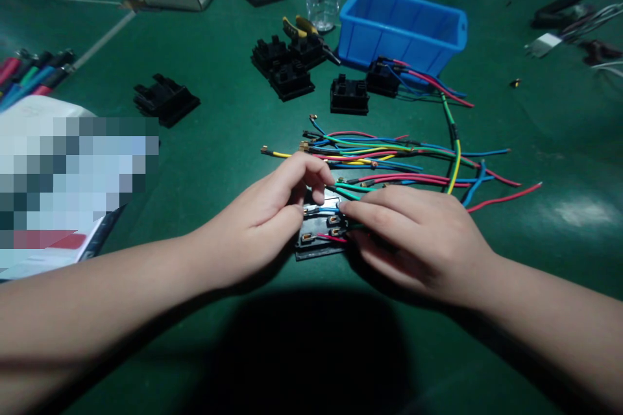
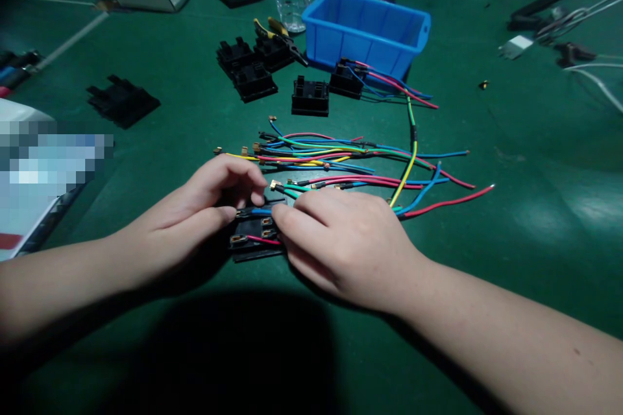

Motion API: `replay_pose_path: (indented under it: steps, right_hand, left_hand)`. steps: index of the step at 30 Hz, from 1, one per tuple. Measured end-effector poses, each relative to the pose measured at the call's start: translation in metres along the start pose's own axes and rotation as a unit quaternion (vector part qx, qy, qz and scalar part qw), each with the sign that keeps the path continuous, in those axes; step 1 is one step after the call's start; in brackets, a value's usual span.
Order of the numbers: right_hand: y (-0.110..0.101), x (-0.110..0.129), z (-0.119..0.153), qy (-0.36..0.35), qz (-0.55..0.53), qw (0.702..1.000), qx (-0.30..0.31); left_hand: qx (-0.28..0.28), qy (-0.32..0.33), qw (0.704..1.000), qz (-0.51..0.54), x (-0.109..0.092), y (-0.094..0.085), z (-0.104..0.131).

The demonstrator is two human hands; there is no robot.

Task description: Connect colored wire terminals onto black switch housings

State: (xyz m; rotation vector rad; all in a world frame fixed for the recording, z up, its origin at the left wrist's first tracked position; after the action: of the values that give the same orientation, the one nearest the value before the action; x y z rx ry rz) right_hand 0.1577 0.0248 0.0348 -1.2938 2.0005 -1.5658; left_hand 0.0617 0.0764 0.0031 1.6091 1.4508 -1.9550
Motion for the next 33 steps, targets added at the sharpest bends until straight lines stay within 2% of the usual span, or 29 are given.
replay_pose_path:
  steps: [14, 33]
  right_hand:
    - [0.0007, 0.0018, 0.0002, -0.011, -0.013, 1.000, 0.005]
    - [0.0006, 0.0038, 0.0006, -0.019, 0.006, 1.000, 0.000]
  left_hand:
    - [0.017, -0.041, 0.997, 0.058, 0.0095, 0.0031, 0.0022]
    - [0.031, -0.037, 0.998, 0.048, 0.0006, 0.0031, 0.0001]
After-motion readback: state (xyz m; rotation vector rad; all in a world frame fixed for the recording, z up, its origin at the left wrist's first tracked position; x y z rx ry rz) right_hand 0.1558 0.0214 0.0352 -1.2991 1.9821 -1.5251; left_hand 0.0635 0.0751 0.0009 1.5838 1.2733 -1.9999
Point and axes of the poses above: each hand's wrist, its own z-axis away from the middle knuckle, its own y-axis out of the palm, x = y × z, the point moved 10 cm from there along -z, towards the middle knuckle, and after that the axes turned 9 degrees about -z, right-handed, at the moved point
